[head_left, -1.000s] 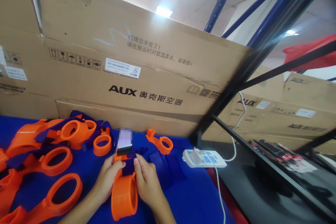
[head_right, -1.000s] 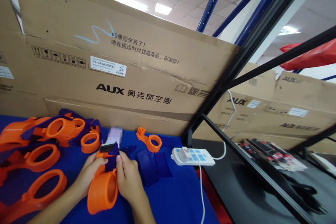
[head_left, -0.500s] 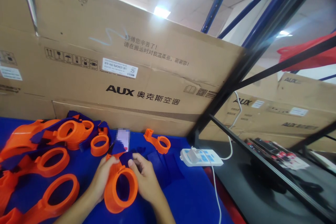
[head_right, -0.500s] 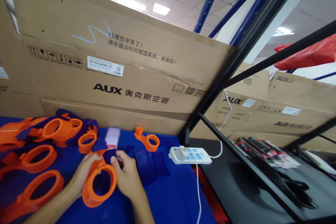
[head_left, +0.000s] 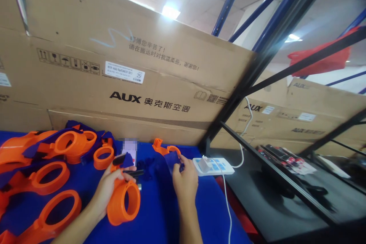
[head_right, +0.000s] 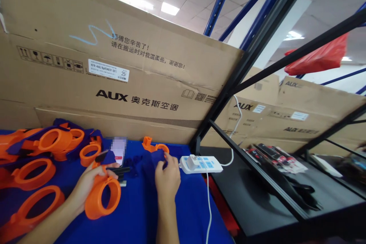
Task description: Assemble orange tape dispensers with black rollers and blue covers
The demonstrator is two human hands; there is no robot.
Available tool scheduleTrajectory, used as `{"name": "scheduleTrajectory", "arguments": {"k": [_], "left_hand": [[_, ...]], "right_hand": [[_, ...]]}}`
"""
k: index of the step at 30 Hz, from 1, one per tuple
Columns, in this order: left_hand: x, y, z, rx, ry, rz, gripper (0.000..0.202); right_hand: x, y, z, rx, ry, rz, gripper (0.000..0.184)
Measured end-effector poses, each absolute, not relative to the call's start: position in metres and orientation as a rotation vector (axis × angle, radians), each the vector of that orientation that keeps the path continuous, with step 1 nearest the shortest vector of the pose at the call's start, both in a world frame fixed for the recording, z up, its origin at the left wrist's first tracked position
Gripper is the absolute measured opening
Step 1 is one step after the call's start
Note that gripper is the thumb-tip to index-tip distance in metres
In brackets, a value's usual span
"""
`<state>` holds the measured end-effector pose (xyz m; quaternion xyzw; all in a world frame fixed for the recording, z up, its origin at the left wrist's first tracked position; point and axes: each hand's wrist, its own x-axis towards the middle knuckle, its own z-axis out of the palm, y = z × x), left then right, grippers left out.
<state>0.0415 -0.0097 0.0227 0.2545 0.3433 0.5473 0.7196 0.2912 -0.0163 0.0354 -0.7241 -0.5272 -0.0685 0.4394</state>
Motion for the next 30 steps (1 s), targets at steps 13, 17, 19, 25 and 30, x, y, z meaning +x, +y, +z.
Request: {"name": "scheduleTrajectory", "arguments": {"k": [13,17,19,25,30], "left_hand": [[0.045,-0.014,0.021,0.550,0.796,1.167,0.034],[0.046,-0.013,0.019,0.586,0.780,1.154,0.038],[0.046,-0.010,0.015,0.596,0.795,1.151,0.042],[0.051,-0.009,0.008,0.640,0.822,1.141,0.046],[0.055,-0.016,0.007,0.667,0.781,1.147,0.047]], "right_hand": [[0.331,-0.024,0.029,-2.226,-1.175,-0.060,0.043],[0.328,-0.018,0.030,-2.086,-1.193,-0.110,0.037],[0.317,-0.017,0.032,-1.965,-1.228,-0.102,0.035],[0.246,-0.026,0.032,-1.224,-1.651,0.366,0.032],[0.216,-0.032,0.029,-1.166,-1.830,0.362,0.037]]}}
